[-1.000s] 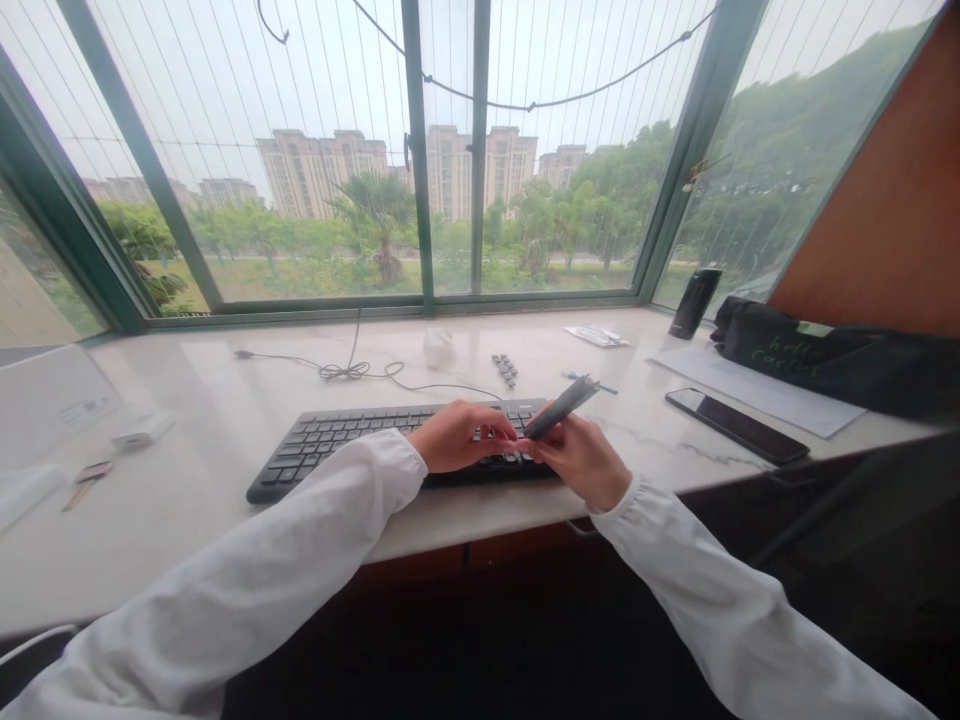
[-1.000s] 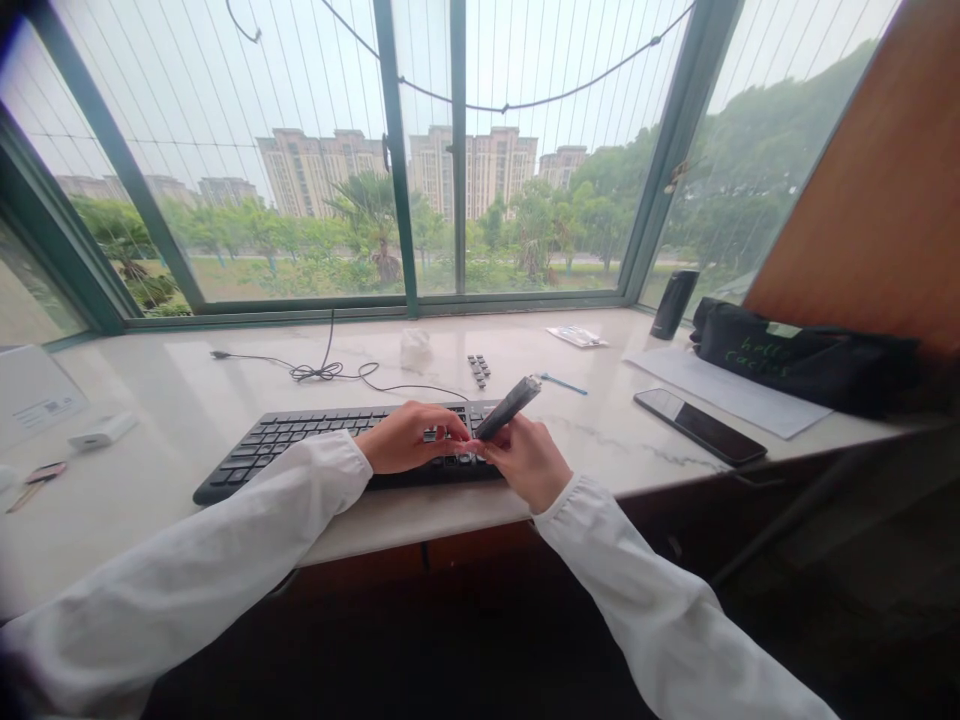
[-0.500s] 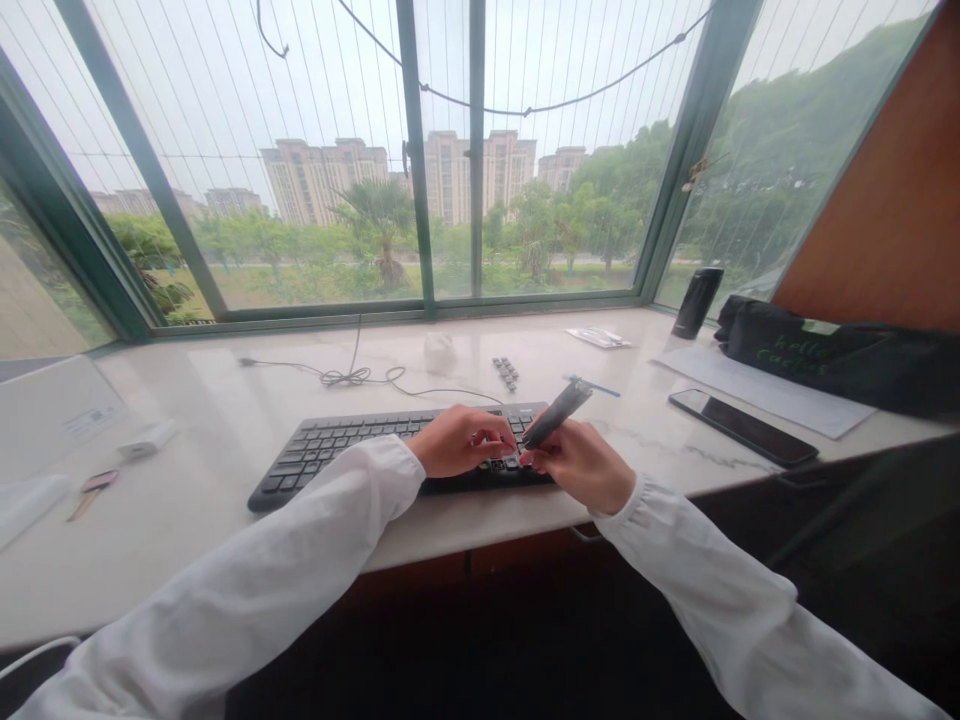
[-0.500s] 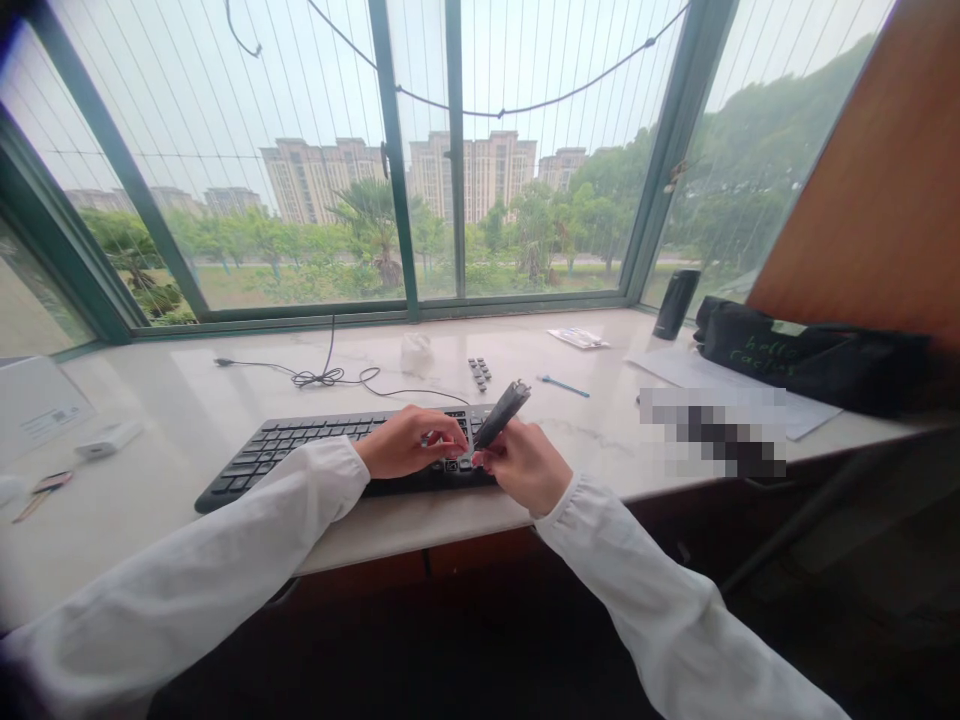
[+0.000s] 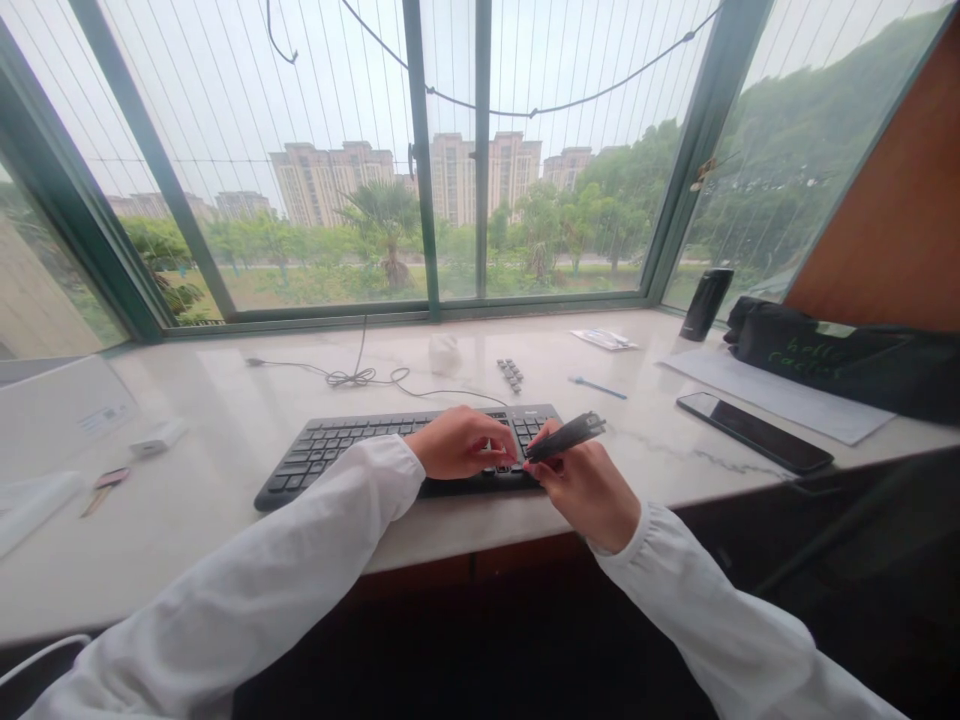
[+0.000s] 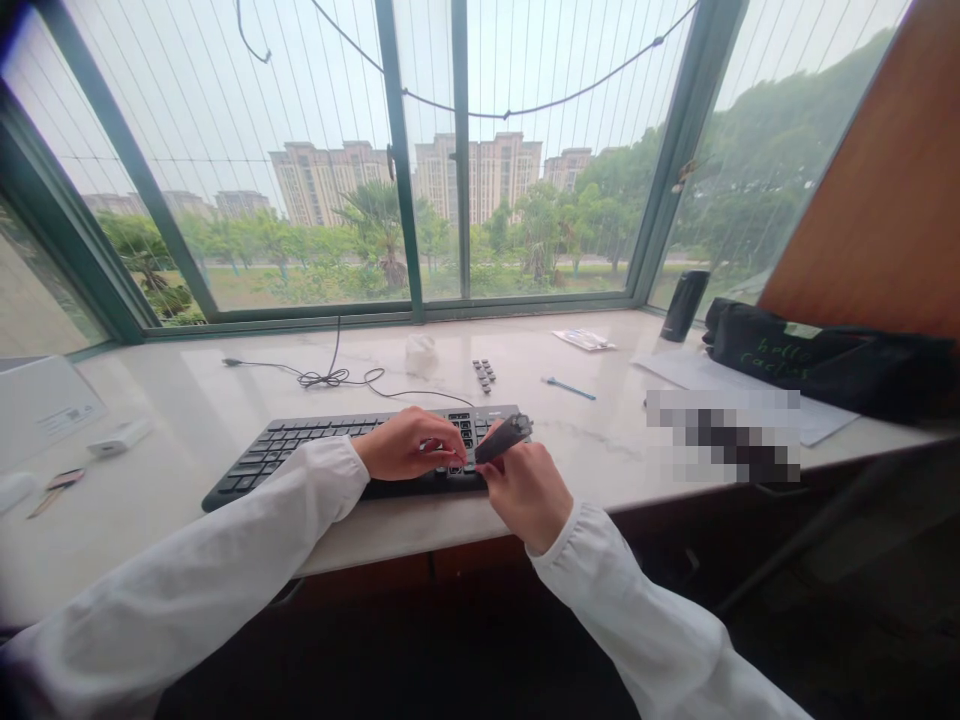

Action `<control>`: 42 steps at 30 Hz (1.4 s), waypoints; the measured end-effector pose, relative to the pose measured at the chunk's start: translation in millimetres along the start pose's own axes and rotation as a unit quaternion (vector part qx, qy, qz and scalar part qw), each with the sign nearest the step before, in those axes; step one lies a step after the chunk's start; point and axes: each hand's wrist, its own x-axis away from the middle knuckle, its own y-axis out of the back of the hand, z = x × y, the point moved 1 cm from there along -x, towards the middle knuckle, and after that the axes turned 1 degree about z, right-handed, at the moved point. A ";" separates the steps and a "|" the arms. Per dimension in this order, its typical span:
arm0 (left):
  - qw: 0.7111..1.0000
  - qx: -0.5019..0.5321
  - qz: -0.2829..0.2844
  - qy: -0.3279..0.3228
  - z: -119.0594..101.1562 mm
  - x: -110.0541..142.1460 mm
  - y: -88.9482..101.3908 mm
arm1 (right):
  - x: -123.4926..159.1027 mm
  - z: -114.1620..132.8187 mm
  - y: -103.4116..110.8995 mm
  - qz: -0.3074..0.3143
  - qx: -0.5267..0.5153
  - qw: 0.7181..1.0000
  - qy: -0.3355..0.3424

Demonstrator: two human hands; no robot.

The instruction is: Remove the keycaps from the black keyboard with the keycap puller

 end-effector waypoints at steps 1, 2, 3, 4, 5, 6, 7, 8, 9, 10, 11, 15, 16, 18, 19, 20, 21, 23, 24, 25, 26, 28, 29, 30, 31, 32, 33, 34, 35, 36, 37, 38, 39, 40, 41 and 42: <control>1.000 -0.002 -0.007 0.001 0.4 0.1 -0.2 | -1.7 -2.1 -0.1 0.006 -0.021 1.000 -0.013; 1.000 -0.005 -0.014 0.004 1.1 0.2 -0.5 | -4.0 -4.4 0.2 0.015 -0.041 0.999 -0.027; 1.000 -0.007 -0.021 0.007 2.0 0.4 -0.7 | -6.9 -6.7 0.9 0.026 -0.056 0.997 -0.039; 1.000 -0.010 -0.026 0.011 3.2 0.5 -1.0 | -10.5 -8.7 1.9 0.040 -0.066 0.996 -0.047; 0.999 -0.013 -0.029 0.017 4.5 0.7 -1.2 | -14.4 -10.3 3.3 0.056 -0.068 0.995 -0.050; 0.999 -0.015 -0.031 0.024 5.9 0.8 -1.3 | -18.8 -11.5 5.0 0.072 -0.063 0.994 -0.047; 0.999 -0.017 -0.033 0.031 7.2 0.9 -1.3 | -23.4 -12.3 6.8 0.085 -0.054 0.994 -0.037; 0.998 -0.018 -0.035 0.039 8.4 1.0 -1.2 | -28.1 -12.8 8.6 0.094 -0.044 0.994 -0.022; 0.998 -0.017 -0.038 0.045 9.4 1.1 -0.9 | -32.7 -13.3 10.1 0.099 -0.036 0.994 -0.006; 0.998 -0.016 -0.040 0.051 10.2 1.1 -0.6 | -37.0 -14.0 11.3 0.103 -0.031 0.994 0.008; 0.998 -0.015 -0.042 0.054 10.7 1.1 -0.1 | -40.8 -14.9 11.9 0.108 -0.030 0.994 0.015; 0.998 -0.015 -0.038 0.052 10.3 1.2 2.0 | -47.6 -19.6 10.4 0.132 -0.057 0.990 0.012; 0.998 -0.015 -0.035 0.050 9.8 1.3 2.5 | -46.7 -20.3 9.6 0.135 -0.068 0.988 0.012; 0.999 -0.016 -0.027 0.044 8.3 1.2 3.5 | -42.4 -20.5 8.1 0.133 -0.098 0.986 0.014; 0.999 -0.017 -0.023 0.040 7.3 1.1 3.9 | -39.4 -20.3 7.5 0.128 -0.114 0.985 0.014; 0.999 -0.018 -0.020 0.036 6.3 0.9 4.2 | -36.2 -20.0 6.9 0.121 -0.127 0.985 0.013; 0.999 -0.019 -0.018 0.032 5.2 0.7 4.4 | -32.9 -19.9 6.3 0.111 -0.135 0.984 0.013; 0.999 -0.018 -0.017 0.025 3.4 0.3 4.5 | -27.3 -20.6 4.5 0.092 -0.138 0.986 0.015; 0.999 -0.017 -0.018 0.022 2.9 0.1 4.3 | -25.2 -21.5 3.3 0.084 -0.135 0.987 0.015; 0.999 -0.017 -0.018 0.021 2.7 0.0 4.0 | -23.6 -22.6 1.8 0.076 -0.131 0.988 0.015; 0.999 -0.017 -0.019 0.019 2.8 -0.1 3.7 | -22.5 -23.6 0.3 0.067 -0.127 0.990 0.015; 0.999 -0.019 -0.021 0.016 4.0 0.1 2.7 | -21.7 -24.6 -2.3 0.049 -0.117 0.992 0.014; 0.999 -0.020 -0.023 0.015 5.1 0.3 2.2 | -21.8 -24.3 -3.2 0.042 -0.112 0.993 0.015; 0.999 -0.021 -0.026 0.016 6.2 0.5 1.6 | -22.3 -23.5 -3.6 0.037 -0.107 0.993 0.017; 0.999 -0.022 -0.028 0.017 7.3 0.7 1.0 | -22.9 -22.4 -3.7 0.038 -0.103 0.994 0.020; 0.999 -0.022 -0.030 0.018 8.2 0.9 0.5 | -23.5 -21.1 -3.3 0.043 -0.100 0.994 0.023; 0.999 -0.022 -0.031 0.020 9.0 1.1 0.1 | -24.2 -19.9 -2.7 0.051 -0.097 0.994 0.024; 0.999 -0.022 -0.032 0.021 9.4 1.2 -0.2 | -24.9 -18.9 -1.8 0.059 -0.094 0.994 0.024; 0.999 -0.022 -0.031 0.021 9.4 1.2 -0.4 | -25.3 -18.2 -0.9 0.066 -0.090 0.994 0.022; 0.999 -0.021 -0.030 0.022 9.2 1.2 -0.4 | -25.4 -17.7 0.1 0.070 -0.087 0.994 0.018; 0.999 -0.019 -0.030 0.021 8.8 1.2 -0.3 | -25.3 -17.3 1.0 0.072 -0.085 0.994 0.015; 0.999 -0.017 -0.030 0.020 8.2 1.1 -0.2 | -24.7 -17.0 1.8 0.071 -0.082 0.994 0.013; 0.999 -0.014 -0.029 0.019 7.5 1.1 0.0 | -23.9 -16.5 2.4 0.071 -0.081 0.994 0.011; 0.999 -0.011 -0.028 0.018 6.9 1.1 0.2 | -22.8 -16.1 2.7 0.072 -0.082 0.994 0.011; 0.999 -0.009 -0.028 0.017 6.4 1.1 0.3 | -21.6 -15.8 2.7 0.073 -0.085 0.994 0.009; 0.999 -0.008 -0.027 0.017 6.2 1.1 0.3 | -20.6 -15.9 2.5 0.074 -0.089 0.993 0.008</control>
